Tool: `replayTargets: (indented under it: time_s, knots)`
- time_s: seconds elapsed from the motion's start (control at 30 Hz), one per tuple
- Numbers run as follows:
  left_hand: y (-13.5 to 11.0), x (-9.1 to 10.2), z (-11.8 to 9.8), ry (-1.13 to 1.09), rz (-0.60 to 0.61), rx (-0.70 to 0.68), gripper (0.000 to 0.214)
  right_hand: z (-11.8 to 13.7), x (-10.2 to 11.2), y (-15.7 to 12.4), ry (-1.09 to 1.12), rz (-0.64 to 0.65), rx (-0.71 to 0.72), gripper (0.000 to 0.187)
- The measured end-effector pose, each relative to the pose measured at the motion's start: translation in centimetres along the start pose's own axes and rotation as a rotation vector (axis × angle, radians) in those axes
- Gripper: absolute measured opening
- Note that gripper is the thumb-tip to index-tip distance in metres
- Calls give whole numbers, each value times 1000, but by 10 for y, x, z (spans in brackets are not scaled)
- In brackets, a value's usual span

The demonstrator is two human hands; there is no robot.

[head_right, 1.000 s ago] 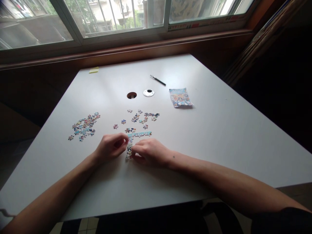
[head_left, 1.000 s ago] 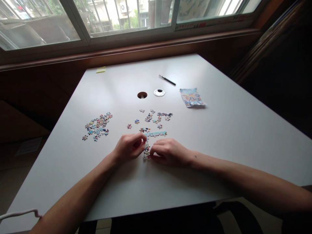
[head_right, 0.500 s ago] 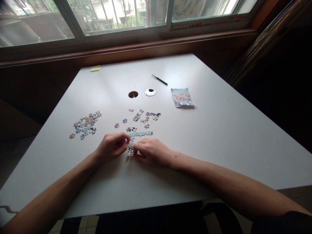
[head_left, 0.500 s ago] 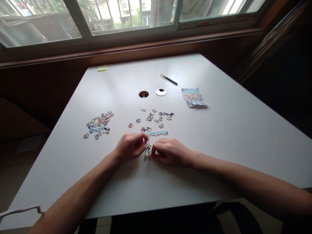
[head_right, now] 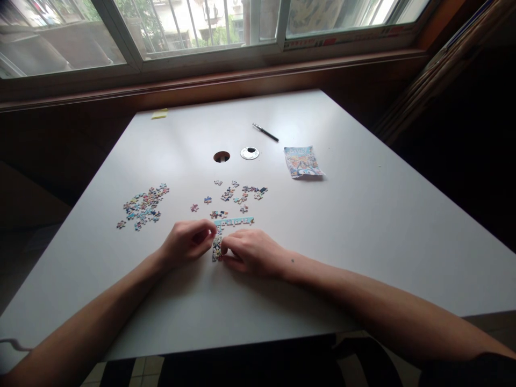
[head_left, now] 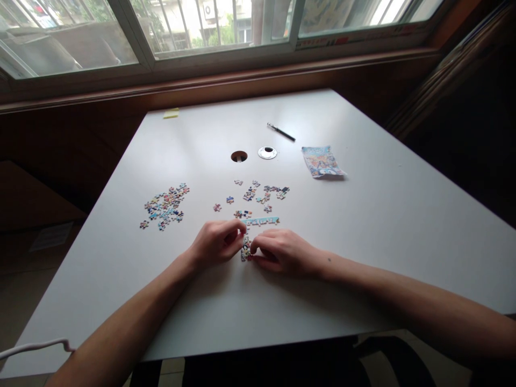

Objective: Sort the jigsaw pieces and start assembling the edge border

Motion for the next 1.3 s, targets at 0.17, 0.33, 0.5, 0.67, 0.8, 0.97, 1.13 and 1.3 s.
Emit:
replayTargets:
  time_s: [0.17,0.33,0.5,0.67,0.8,0.97,1.13,1.3]
  knots:
    - [-2,-1,2,-9,6,7,6,8,2,-1,17,-1,108,15]
    - [-1,1,1,-4,-9,2,6,12,1,-4,-67,10,181,21]
    - [-1,1,1,8,-10,-2,7,13,2,-3,-79,25,170,21]
    - [-2,-1,4,12,8,17,5,24,13,-2,-119,-58,237,19]
    - [-2,-1,4,5,7,20,5,27,13,-2,-137,-43,253,22]
    - [-1,-1,3,-8,5,21,6,28,10,-3,-149,4,264,22]
    - [-2,0,3,6,10,18,7,26,8,-3,-142,33,267,24]
    - [-2,-1,3,0,11,22,7,25,7,-4,-121,40,276,25]
Point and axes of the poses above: each hand's wrist, its own y-axis towards the middle knuckle, its own x-axis out of the back of the hand, z = x × y, the point moved 8 cm from there along y, towards the middle knuckle, and after that the axes turned 1 degree about y, right-handed, at the moved point
